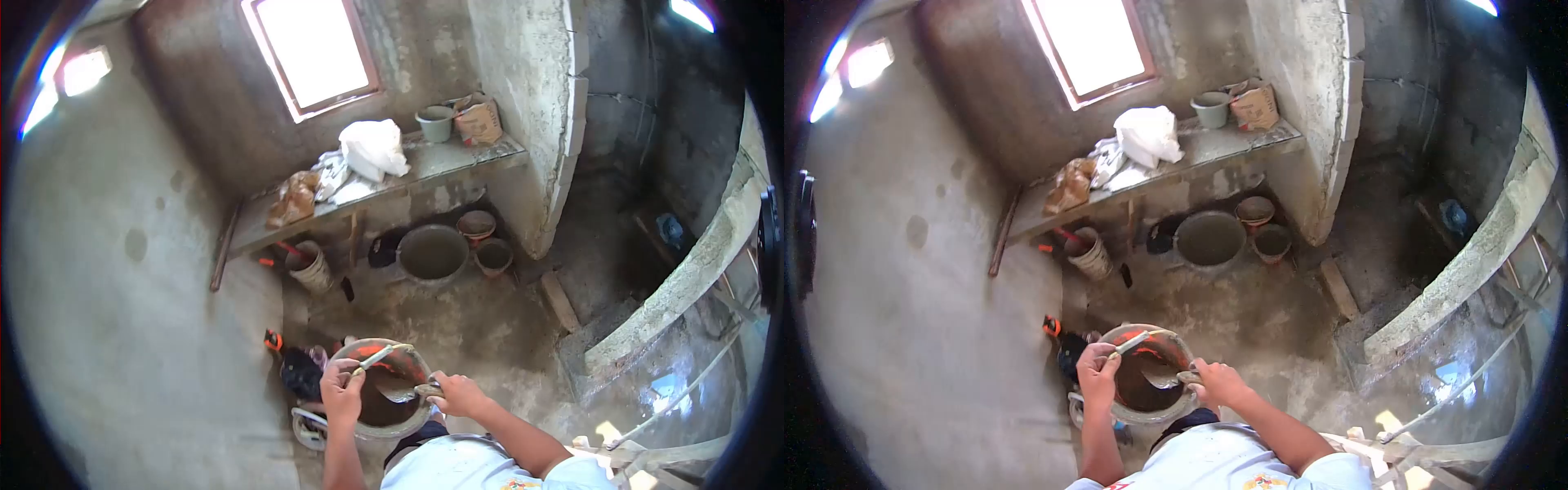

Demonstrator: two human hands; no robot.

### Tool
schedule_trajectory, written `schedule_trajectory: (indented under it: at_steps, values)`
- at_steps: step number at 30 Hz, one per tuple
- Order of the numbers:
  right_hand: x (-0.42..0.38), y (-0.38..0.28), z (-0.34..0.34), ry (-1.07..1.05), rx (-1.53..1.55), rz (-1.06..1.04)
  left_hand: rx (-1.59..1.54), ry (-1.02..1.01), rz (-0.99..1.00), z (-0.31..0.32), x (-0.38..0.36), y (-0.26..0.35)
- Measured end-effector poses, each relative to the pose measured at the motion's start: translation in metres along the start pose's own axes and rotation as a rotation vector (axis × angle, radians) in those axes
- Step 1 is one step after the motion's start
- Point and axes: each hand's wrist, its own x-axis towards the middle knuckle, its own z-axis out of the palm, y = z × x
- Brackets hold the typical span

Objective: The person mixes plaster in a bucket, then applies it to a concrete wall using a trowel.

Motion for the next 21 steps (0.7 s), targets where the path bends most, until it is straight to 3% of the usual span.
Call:
schedule_trajectory:
  at_steps: [9, 11, 12, 13, 15, 16, 17, 19, 20, 21]
  values:
    - [0.089, 0.073, -0.061, 0.249, 0.014, 0.385, -0.207, -0.564, -0.036, 0.123, 0.204, -0.015]
    - [0.102, 0.089, -0.064, 0.564, 0.252, 0.291, -0.196, -0.611, -0.018, 0.152, 0.236, -0.003]
    - [0.112, 0.097, -0.065, 0.540, 0.201, 0.447, -0.191, -0.661, 0.034, 0.165, 0.252, 0.002]
    - [0.111, 0.058, -0.120, 0.507, 0.298, 0.446, -0.186, -0.709, 0.087, 0.178, 0.266, 0.002]
    - [0.137, 0.088, -0.125, 0.630, 0.406, 0.428, -0.208, -0.733, 0.113, 0.202, 0.297, 0.005]
    - [0.158, 0.121, -0.117, 0.669, 0.010, 0.189, -0.273, -0.717, 0.120, 0.213, 0.313, 0.008]
    - [0.179, 0.135, -0.126, 0.649, -0.128, 0.226, -0.338, -0.697, 0.130, 0.224, 0.331, 0.012]
    - [0.207, 0.128, -0.191, 0.516, -0.087, 0.318, -0.212, -0.653, 0.105, 0.240, 0.363, 0.029]
    - [0.229, 0.149, -0.200, 0.441, -0.277, 0.316, -0.251, -0.651, 0.138, 0.251, 0.382, 0.025]
    - [0.251, 0.163, -0.213, 0.495, -0.242, 0.346, -0.295, -0.644, 0.170, 0.263, 0.401, 0.024]
